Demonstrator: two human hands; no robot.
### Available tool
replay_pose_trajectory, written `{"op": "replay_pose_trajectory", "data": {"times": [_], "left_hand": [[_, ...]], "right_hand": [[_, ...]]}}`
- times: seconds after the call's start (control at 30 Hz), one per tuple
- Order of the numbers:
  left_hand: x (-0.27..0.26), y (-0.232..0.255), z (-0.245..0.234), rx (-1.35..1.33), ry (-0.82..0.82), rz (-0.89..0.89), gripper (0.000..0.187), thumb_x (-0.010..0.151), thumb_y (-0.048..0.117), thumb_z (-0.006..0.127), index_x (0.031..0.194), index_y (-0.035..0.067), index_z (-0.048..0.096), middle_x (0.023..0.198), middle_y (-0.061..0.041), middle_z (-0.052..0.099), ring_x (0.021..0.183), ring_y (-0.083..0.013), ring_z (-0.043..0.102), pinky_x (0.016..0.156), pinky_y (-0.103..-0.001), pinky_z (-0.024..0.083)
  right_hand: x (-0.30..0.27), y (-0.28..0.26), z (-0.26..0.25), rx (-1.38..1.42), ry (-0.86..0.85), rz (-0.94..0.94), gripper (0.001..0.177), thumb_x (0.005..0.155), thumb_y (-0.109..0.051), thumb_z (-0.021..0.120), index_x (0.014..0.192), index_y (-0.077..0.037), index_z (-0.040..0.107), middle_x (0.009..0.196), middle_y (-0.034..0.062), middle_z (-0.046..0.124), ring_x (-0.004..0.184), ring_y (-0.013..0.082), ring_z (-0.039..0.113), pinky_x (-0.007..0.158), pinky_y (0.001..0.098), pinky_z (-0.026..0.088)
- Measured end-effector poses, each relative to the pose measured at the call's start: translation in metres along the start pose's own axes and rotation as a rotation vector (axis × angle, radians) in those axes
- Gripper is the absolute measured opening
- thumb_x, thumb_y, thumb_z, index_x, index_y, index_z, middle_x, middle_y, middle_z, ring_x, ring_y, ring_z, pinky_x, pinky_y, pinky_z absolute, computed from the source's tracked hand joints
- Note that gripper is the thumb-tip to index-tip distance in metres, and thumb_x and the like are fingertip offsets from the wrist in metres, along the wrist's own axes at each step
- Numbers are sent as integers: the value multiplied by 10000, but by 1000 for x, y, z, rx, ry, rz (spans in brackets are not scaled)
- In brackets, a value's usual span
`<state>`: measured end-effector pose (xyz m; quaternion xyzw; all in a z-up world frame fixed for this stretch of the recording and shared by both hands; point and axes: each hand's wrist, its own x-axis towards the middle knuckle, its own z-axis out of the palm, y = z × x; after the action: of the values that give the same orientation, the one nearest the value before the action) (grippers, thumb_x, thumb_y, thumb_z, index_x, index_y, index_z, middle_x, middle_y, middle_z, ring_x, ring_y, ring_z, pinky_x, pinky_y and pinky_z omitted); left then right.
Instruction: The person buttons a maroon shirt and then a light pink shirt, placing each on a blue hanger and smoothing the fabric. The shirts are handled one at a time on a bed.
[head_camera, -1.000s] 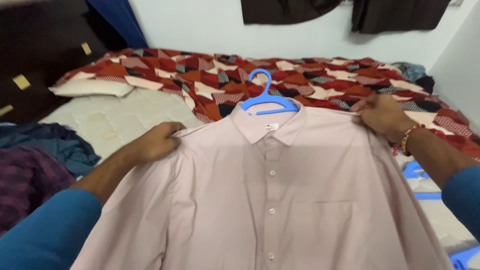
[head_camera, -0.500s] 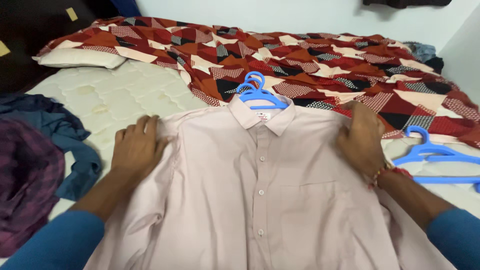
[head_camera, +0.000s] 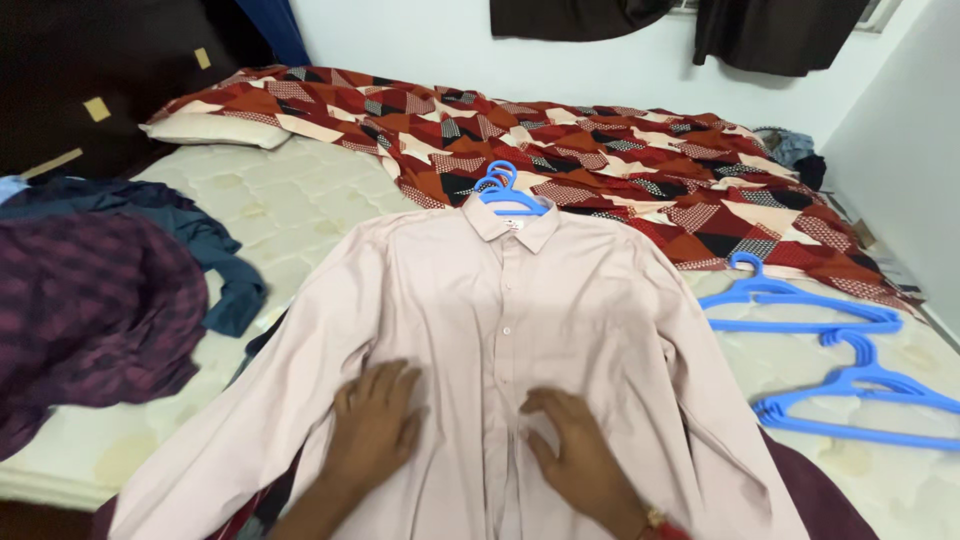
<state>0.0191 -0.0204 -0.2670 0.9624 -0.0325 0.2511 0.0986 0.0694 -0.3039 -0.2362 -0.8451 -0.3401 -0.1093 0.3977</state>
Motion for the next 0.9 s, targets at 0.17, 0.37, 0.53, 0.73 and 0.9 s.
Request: {"op": "replay_pose_trajectory", "data": {"times": [0.17,0.37,0.53,0.73,0.9], "left_hand": [[-55,21,-8,-8,-43,-209,667,816,300,680,1420,96,486,1517,-152,444,1335,-333,406,1014,-570,334],[-104,9,-21,-26,87,-575,632,827,296,698,1392,87,508,1322,-199,527,1172,-393,503,915,-541,430],[-112,-11,-34,-28,124,-573,516,785,107,679,1279,45,543,1103,-203,597,1022,-416,591,866,-513,470],[-82,27,-29,-423,154,-273,294,839,28,645,1133,25,633,1097,-163,656,1004,-327,639,888,-429,500],[-40,79,38,-783,163,-335,206,896,45,642,1092,25,700,998,-146,707,828,-281,703,762,-375,570]], "right_hand": [[-53,-16,21,-76,-48,171,466,778,-151,801,1197,-57,620,1166,150,639,1077,344,550,926,405,446],[-88,31,39,31,16,589,227,857,-213,773,930,-6,715,812,145,705,742,287,651,717,385,536],[-95,58,28,212,140,868,160,893,-166,730,919,-8,736,750,137,759,710,333,691,684,409,545],[-79,25,24,-99,404,150,257,793,30,594,1035,-14,667,995,151,718,934,334,704,814,389,554],[-52,-7,54,-14,307,186,164,870,-23,649,1034,-21,653,1009,154,658,964,345,633,837,420,520]]}}
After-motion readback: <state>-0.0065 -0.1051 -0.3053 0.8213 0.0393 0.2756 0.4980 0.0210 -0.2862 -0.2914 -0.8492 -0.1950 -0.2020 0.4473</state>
